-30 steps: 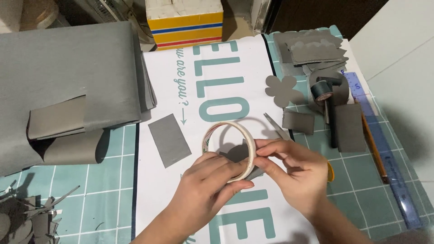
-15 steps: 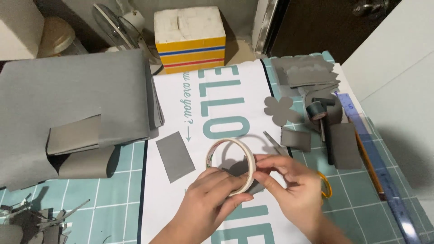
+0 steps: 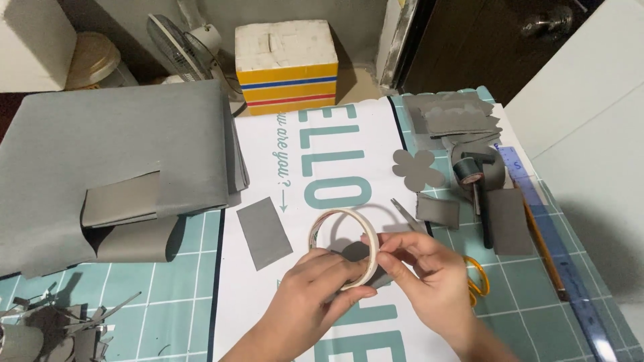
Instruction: Cutting out shapes from grey material and applying double-sided tape to them
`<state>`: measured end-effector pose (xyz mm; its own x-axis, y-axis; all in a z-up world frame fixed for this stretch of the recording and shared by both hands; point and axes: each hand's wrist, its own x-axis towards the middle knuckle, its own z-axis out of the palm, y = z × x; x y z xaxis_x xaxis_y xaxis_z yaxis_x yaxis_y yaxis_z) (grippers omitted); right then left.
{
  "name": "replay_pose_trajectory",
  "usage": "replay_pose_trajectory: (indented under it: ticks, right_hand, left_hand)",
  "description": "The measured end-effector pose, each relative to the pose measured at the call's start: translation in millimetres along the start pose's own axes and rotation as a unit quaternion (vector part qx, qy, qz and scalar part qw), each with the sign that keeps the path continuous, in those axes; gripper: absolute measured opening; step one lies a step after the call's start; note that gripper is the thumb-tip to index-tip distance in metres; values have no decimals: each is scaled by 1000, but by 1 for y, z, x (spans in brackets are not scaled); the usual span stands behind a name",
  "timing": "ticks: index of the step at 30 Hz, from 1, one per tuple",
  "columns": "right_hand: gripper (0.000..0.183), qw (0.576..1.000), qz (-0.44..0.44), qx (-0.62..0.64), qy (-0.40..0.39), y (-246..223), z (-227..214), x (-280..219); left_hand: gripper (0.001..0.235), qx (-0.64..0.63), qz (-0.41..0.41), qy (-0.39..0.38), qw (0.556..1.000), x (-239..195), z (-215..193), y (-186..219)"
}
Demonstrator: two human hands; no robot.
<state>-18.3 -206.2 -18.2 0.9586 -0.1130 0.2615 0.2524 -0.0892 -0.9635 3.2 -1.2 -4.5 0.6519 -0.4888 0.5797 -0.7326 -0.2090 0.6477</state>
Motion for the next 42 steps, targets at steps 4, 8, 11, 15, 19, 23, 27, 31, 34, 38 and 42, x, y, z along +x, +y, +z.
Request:
replay_pose_trajectory:
  ticks: [4,8,11,15,19,23,27,31,34,38,42]
  right_hand:
    - [6,999,29,-6,-32,-11,2,1]
    - [8,990,-60,-111,-64,-26,8,8]
    - [12,964,-151,-210,-55,-20,6,7]
    - [3,965,-181,-184,-44,-22,8,6]
    - [8,973,-160,-161,-27,-24,11,6]
    - [20,987,-100,-126,-12,-19,11,6]
    - [21,998,-44,-40,-32,-12,7,5]
    - [20,998,-20,-39,-38,-8,4,5]
    - [17,997,-39,-50,-48,-5,4,4]
    - [16,992,-109,-50,-35,-6,6,3]
    - [12,987,-153,-35,-32,-3,7,2]
  left_hand:
    - [23,10,6,-8,1000,1,-4,2]
    - [16,53,-10,-3,999,1,-4,3]
    - [12,76,-19,16,997,0,-1,3]
    - [13,90,-16,22,996,-1,-2,1]
    - [12,92,-12,31,995,-3,0,3]
    - [14,93,-17,21,995,-4,1,2]
    - [14,94,-11,13,995,-3,0,2]
    - [16,97,-8,14,995,-5,2,-1]
    - [16,102,-12,11,995,-6,4,-2]
    - [16,109,-20,20,994,-4,2,-1]
    - [41,145,-32,11,989,-7,1,-2]
